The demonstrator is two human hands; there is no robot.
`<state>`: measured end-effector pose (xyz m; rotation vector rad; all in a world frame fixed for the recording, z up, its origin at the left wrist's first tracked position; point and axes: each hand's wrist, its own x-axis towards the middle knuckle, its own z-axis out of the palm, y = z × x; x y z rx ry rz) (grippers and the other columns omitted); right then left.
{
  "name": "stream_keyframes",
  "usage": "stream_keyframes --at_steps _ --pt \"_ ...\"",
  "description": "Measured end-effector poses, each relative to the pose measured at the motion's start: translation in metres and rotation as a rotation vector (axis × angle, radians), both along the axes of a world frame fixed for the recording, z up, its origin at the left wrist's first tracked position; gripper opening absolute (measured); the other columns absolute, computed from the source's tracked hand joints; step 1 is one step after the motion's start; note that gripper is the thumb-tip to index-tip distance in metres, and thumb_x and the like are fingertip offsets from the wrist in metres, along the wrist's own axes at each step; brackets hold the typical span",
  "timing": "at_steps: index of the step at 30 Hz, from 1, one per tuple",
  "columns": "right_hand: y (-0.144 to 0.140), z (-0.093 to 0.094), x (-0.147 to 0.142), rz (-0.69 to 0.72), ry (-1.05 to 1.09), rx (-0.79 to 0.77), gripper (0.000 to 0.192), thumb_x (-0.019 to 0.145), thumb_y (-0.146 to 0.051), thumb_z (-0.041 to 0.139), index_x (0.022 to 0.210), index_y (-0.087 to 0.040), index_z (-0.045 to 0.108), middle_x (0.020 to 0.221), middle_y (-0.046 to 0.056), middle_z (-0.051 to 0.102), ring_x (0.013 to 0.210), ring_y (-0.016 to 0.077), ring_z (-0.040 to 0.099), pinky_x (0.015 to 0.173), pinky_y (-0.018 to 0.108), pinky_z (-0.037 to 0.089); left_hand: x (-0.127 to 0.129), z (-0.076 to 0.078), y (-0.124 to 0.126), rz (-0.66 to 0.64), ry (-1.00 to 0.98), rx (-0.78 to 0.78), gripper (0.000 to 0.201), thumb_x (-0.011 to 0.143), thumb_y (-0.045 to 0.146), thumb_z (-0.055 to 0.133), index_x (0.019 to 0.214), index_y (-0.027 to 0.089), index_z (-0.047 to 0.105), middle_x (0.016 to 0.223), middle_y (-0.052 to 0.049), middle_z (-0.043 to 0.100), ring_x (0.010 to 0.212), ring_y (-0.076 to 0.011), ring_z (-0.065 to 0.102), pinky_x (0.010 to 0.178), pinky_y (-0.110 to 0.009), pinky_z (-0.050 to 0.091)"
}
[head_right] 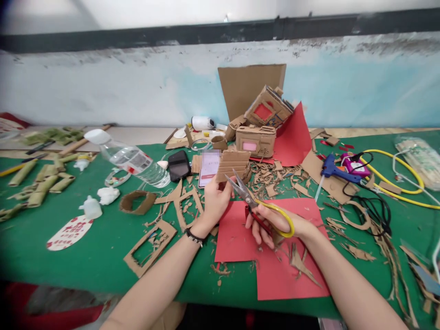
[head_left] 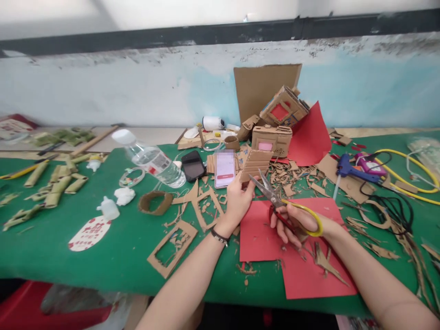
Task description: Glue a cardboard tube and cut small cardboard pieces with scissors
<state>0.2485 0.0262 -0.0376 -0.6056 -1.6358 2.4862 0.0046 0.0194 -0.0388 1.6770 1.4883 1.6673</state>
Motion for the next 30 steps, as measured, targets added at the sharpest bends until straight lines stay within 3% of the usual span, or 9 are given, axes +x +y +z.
stream_keyframes --at_steps 10,30 --pt "0.0010 -0.0050 0.0017 0.018 0.008 0.050 0.084 0.100 -0.095 0.040 0.113 -0.016 0.065 0.078 0.008 0.079 0.041 0.0146 0.065 0.035 0.022 0.045 0.0028 -0.0007 0.0013 -0.041 -0.106 -0.051 0.041 0.111 0.060 0.062 0.102 0.020 0.065 0.061 0.006 0.059 0.046 -0.0112 0.055 0.047 -0.024 0.043" --pt "0.0016 -0.0018 0.0002 0.015 -0.019 0.057 0.085 0.097 -0.098 0.041 0.110 -0.017 0.066 0.078 0.008 0.081 0.042 0.0169 0.068 0.035 0.024 0.048 0.0004 -0.0072 0.0028 -0.063 -0.071 -0.110 0.052 0.111 0.068 0.056 0.120 0.018 0.068 0.061 0.004 0.063 0.048 -0.0131 0.059 0.050 -0.025 0.046"
